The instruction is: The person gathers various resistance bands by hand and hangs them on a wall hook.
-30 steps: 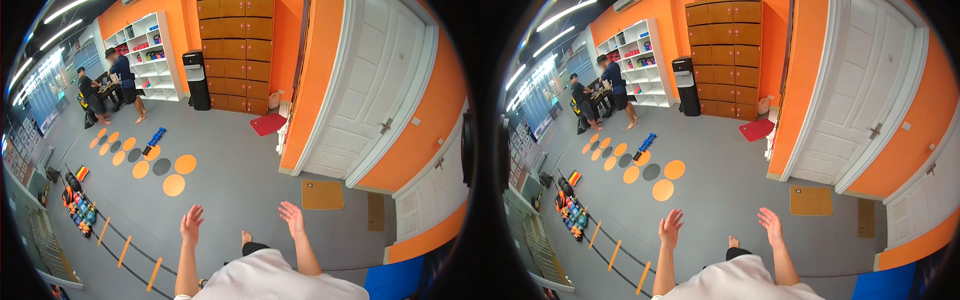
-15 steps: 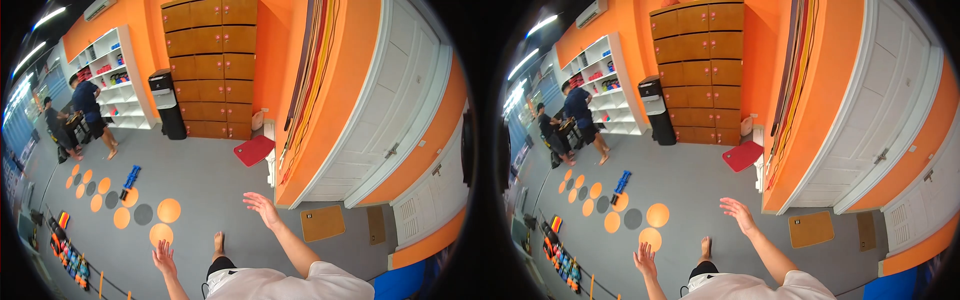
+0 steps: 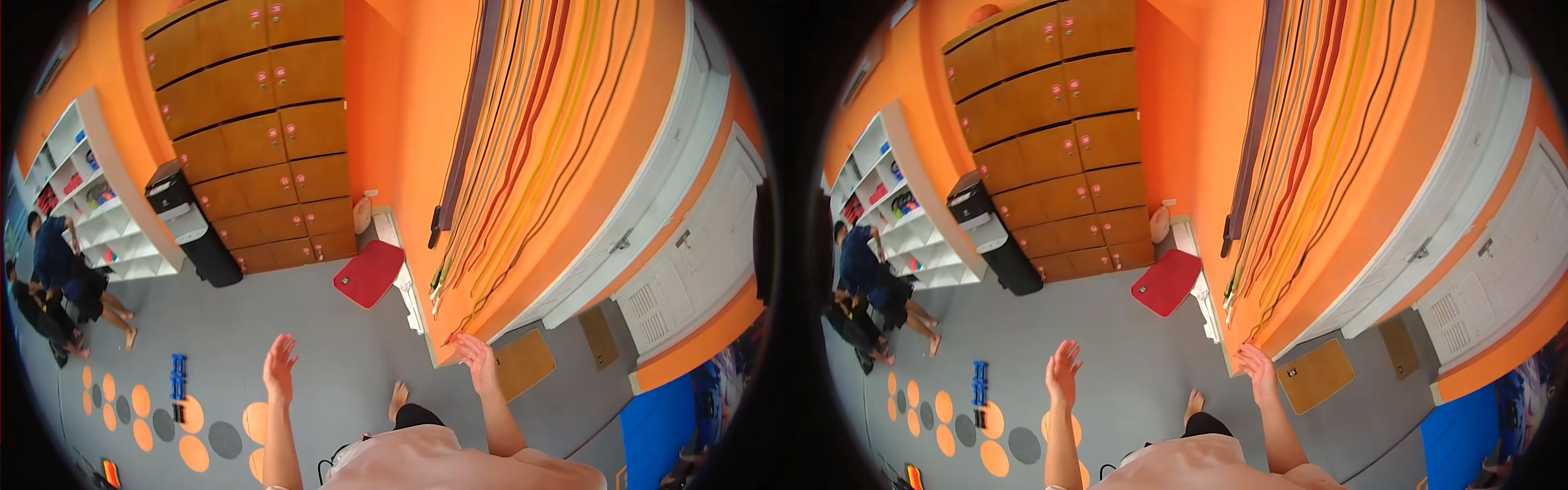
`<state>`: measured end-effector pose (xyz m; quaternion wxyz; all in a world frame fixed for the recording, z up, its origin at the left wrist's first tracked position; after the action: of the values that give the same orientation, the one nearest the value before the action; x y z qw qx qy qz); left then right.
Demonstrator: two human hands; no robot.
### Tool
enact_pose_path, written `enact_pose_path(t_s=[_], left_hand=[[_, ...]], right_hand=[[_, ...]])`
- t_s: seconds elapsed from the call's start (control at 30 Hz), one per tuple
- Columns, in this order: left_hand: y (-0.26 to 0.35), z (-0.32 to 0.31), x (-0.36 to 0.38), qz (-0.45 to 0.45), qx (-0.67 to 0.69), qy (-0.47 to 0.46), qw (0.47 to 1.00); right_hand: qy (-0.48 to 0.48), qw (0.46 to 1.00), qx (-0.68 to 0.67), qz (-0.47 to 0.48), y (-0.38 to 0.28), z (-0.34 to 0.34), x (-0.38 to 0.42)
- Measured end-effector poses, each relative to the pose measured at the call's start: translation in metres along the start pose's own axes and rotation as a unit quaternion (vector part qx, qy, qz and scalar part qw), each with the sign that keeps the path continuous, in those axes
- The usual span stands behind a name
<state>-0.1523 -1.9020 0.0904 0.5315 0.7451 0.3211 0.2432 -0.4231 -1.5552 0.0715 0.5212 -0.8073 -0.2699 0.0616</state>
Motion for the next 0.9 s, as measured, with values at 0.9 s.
enact_pose_path(t_s=[0.9], left_hand=[[-0.024, -0.515, -0.526, -0.3, -0.087, -0.314, 0.897]], right_hand=[[0.085, 0.934, 0.135, 0.32, -0.144, -0.157, -0.41]])
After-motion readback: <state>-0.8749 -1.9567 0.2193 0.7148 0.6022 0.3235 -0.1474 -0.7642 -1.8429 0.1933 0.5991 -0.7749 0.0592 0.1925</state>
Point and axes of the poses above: each hand's wrist, its own x-axis away from the middle knuckle, its own z-axis out of the back of the hand, y = z × x, the point moved 4 cm from there along -x, towards the middle knuckle, and after that the axes turned 3 degrees about -x, right-handed, at the moved point
